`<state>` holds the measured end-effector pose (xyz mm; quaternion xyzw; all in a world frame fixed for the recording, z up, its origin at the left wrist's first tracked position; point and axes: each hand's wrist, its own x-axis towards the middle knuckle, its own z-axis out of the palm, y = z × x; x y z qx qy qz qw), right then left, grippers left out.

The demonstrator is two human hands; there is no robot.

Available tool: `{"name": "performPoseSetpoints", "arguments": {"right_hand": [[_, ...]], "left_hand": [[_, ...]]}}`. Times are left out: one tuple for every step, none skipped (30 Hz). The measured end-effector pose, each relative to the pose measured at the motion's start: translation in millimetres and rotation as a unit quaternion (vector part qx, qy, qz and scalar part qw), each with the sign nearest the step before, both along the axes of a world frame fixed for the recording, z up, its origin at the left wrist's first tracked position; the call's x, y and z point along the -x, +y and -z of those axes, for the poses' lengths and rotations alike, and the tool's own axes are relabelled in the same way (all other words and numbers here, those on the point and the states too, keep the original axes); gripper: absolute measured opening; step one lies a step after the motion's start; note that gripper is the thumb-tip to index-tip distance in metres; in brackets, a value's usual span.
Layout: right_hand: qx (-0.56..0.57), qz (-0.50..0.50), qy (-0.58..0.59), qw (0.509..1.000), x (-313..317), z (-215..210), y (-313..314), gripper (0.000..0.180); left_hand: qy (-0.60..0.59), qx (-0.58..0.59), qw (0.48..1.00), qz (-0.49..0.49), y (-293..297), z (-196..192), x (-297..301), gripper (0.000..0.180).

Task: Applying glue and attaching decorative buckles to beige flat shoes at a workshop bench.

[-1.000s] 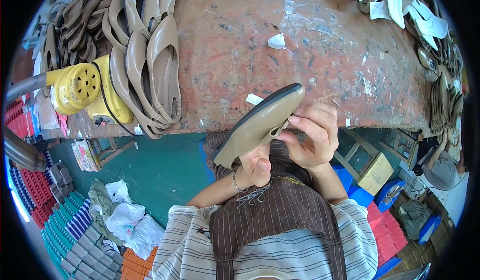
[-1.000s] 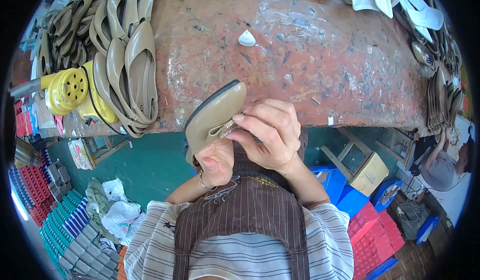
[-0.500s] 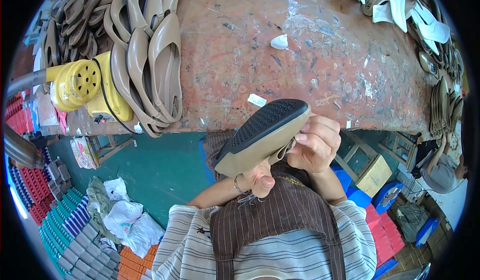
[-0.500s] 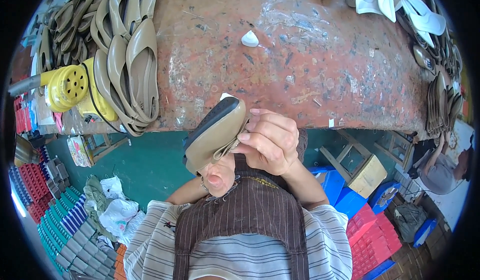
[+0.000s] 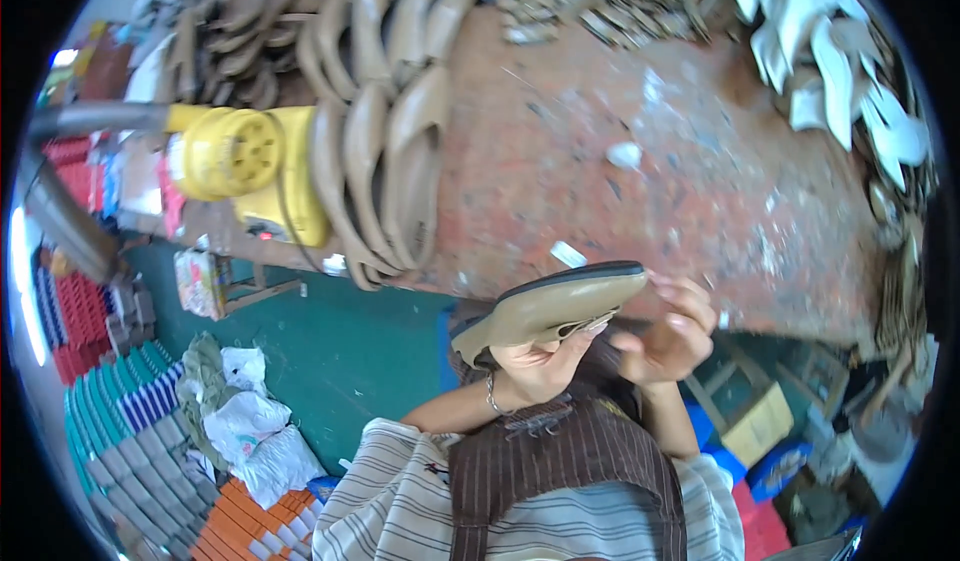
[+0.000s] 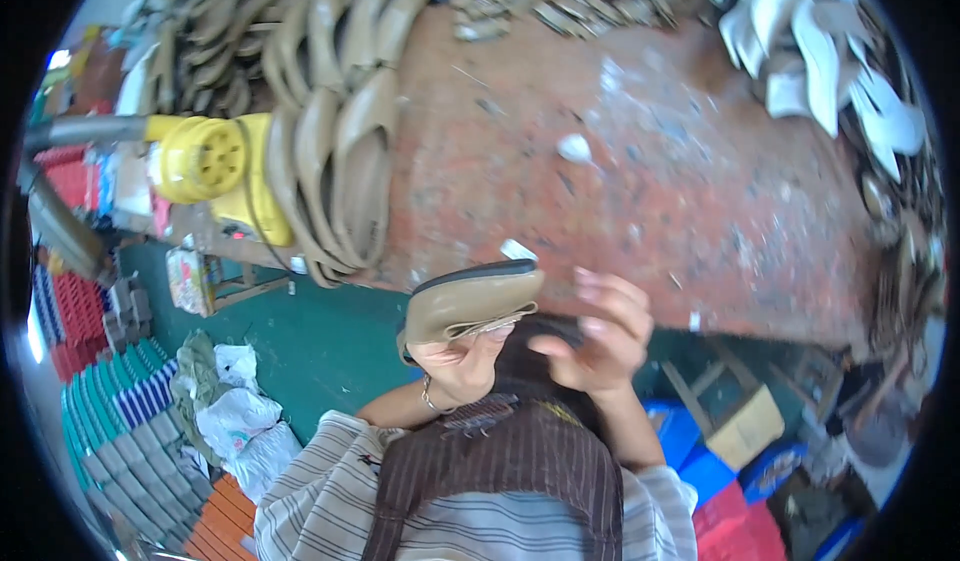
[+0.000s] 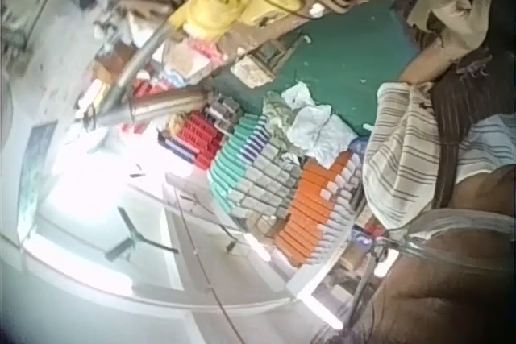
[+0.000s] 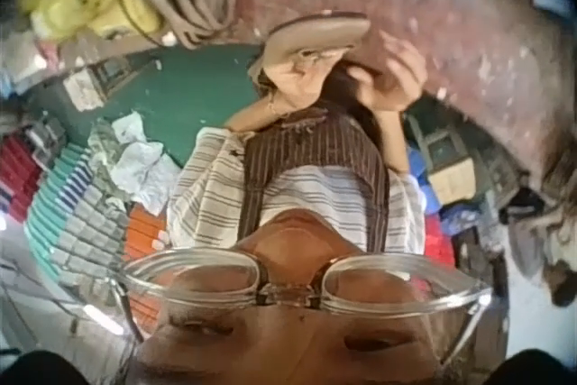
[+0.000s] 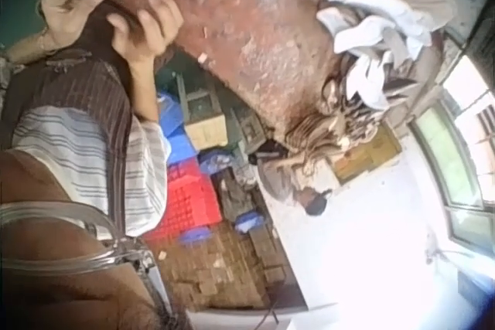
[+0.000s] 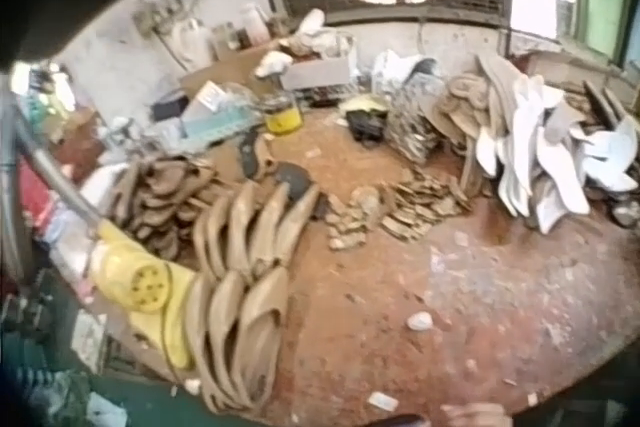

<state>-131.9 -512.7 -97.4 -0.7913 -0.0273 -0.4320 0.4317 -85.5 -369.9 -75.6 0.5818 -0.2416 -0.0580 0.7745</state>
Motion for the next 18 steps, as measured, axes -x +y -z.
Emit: {"name": "performPoseSetpoints", "arguments": {"right_hand": [[-0.030, 0.011, 0.005, 0.999, 2.4, 5.0, -1.7, 0.059], [-0.045, 0.031, 0.003, 0.999, 4.6, 13.5, -5.3, 0.053], [-0.052, 0.053, 0.015, 0.997, 6.2, 19.9, -9.6, 0.048], [-0.070, 0.066, 0.039, 0.995, 8.1, 23.0, -13.2, 0.041], [-0.104, 0.079, 0.065, 0.989, 7.5, 27.4, -14.8, 0.036], [-0.136, 0.094, 0.093, 0.982, 6.9, 29.4, -16.7, 0.032], [-0.138, 0.085, 0.084, 0.983, 4.9, 32.6, -19.7, 0.032], [-0.156, 0.116, 0.144, 0.970, 2.3, 35.7, -23.3, 0.030], [-0.173, 0.149, 0.203, 0.952, -2.3, 37.0, -26.5, 0.029], [-0.174, 0.146, 0.196, 0.954, -7.9, 37.8, -27.9, 0.029], [-0.172, 0.148, 0.240, 0.944, -13.6, 37.2, -30.0, 0.029], [-0.169, 0.154, 0.286, 0.931, -18.3, 38.9, -33.2, 0.028], [-0.160, 0.162, 0.301, 0.926, -19.7, 41.8, -35.6, 0.030], [-0.159, 0.157, 0.296, 0.929, -24.0, 42.6, -36.0, 0.030], [-0.158, 0.156, 0.304, 0.926, -28.0, 43.6, -36.3, 0.031], [-0.158, 0.155, 0.314, 0.923, -30.5, 44.5, -36.2, 0.033], [-0.158, 0.156, 0.317, 0.922, -32.3, 43.8, -36.6, 0.033], [-0.131, 0.146, 0.321, 0.927, -36.9, 42.0, -37.7, 0.036]], "left_hand": [[0.068, 0.038, 0.997, 0.002, 2.1, -2.8, -6.9, 0.039], [0.136, 0.079, 0.987, 0.007, 3.4, -6.1, -14.5, 0.035], [0.150, 0.098, 0.984, 0.006, 6.3, -18.3, -22.8, 0.033], [0.135, 0.095, 0.986, -0.006, 12.3, -27.2, -32.0, 0.033], [0.128, 0.110, 0.985, 0.034, 19.6, -34.8, -44.8, 0.033], [0.124, 0.124, 0.981, 0.079, 26.1, -45.2, -57.8, 0.034], [0.086, 0.077, 0.991, 0.070, 32.1, -56.9, -71.3, 0.033], [0.053, 0.076, 0.992, 0.082, 36.8, -64.1, -87.1, 0.037], [0.024, -0.012, 0.997, 0.075, 41.3, -81.3, -106.5, 0.036], [-0.003, -0.100, 0.993, 0.069, 43.3, -100.7, -128.0, 0.036], [0.025, -0.088, 0.995, 0.042, 39.3, -116.0, -152.1, 0.036], [0.055, -0.073, 0.996, 0.020, 32.5, -128.9, -181.8, 0.036], [0.044, -0.146, 0.988, 0.027, 34.0, -147.3, -217.1, 0.027], [0.016, -0.123, 0.992, 0.016, 39.5, -154.4, -254.8, 0.021], [-0.070, -0.227, 0.968, -0.074, 53.6, -157.6, -309.1, 0.022], [-0.050, -0.342, 0.928, -0.137, 77.7, -169.5, -362.0, 0.033], [-0.002, -0.284, 0.945, -0.164, 86.1, -181.7, -394.3, 0.024], [0.042, -0.226, 0.953, -0.200, 102.2, -199.2, -413.2, 0.016]]}}
